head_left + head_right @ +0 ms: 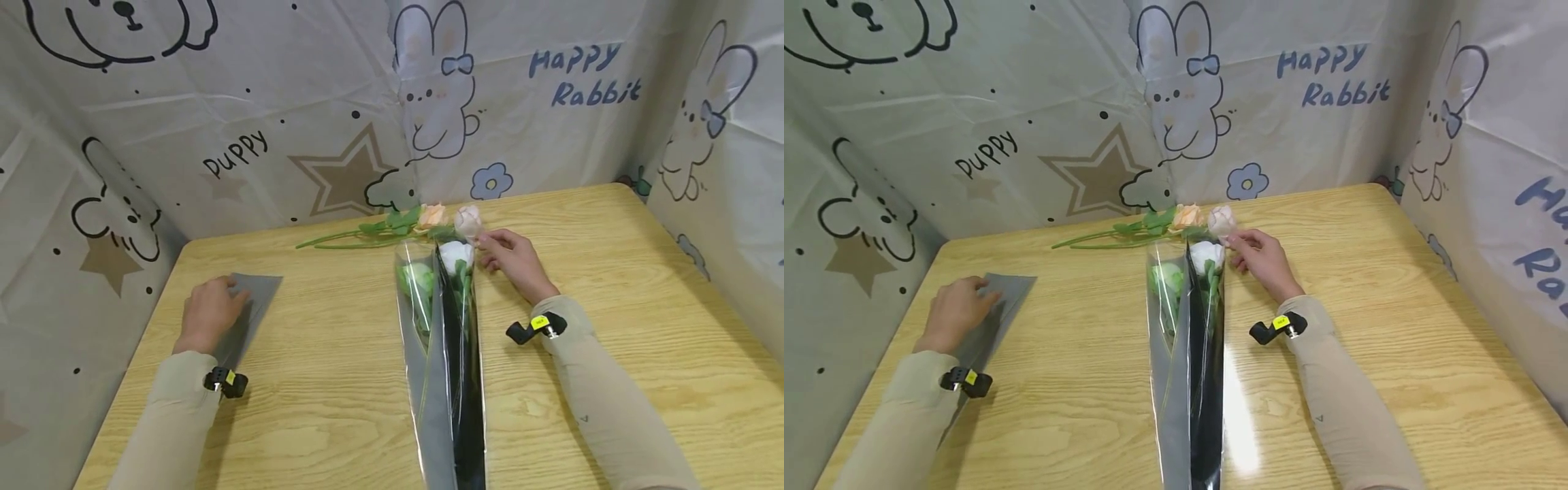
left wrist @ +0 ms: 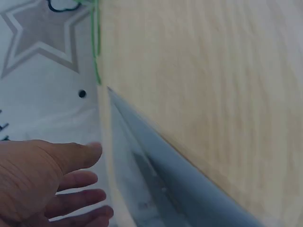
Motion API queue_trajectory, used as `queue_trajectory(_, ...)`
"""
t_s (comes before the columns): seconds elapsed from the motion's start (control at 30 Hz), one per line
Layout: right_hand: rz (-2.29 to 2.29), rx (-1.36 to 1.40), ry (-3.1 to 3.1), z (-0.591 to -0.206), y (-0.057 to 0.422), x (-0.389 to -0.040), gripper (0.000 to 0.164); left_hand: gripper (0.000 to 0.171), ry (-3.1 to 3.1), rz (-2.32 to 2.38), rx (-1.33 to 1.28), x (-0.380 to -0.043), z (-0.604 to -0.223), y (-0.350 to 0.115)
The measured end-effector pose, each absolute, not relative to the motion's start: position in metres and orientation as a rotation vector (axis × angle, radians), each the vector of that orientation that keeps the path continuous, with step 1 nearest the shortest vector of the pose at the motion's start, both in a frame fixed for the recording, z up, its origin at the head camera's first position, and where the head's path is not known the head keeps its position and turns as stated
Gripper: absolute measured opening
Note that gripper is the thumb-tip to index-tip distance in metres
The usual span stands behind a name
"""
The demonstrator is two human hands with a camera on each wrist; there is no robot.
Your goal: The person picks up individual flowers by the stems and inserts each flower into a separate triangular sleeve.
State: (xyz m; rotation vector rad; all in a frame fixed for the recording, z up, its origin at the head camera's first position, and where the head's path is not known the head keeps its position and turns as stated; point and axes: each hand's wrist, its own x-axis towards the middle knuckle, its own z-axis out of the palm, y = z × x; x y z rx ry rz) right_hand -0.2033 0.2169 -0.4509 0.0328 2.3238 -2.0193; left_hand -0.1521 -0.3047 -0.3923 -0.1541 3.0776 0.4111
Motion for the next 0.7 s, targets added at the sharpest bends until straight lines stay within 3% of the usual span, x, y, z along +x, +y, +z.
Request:
queue_trajectory(0.13,-2.073,0.028,2.281,-0.453,0.217,-0.203,0.052,0.059,3.035,0.383,-0.211,-0.152,-0.398,-0.311)
queue_trajectory(0.33,-2.058,0.026,2.292,-0.454,0.218,-0.204,0.05,0.045,3.011,0.335,-0.214,-0.149,-0.403,-0.311)
queue_trajectory(0.53,-2.015,0.013,2.335,-0.452,0.219,-0.203,0.052,0.049,3.02,0.372,-0.242,-0.148,-0.408,-0.308)
queue_trajectory(0.7,-2.023,0.015,2.332,-0.451,0.219,-0.202,0.049,0.041,3.066,0.387,-0.207,-0.147,-0.41,-0.303)
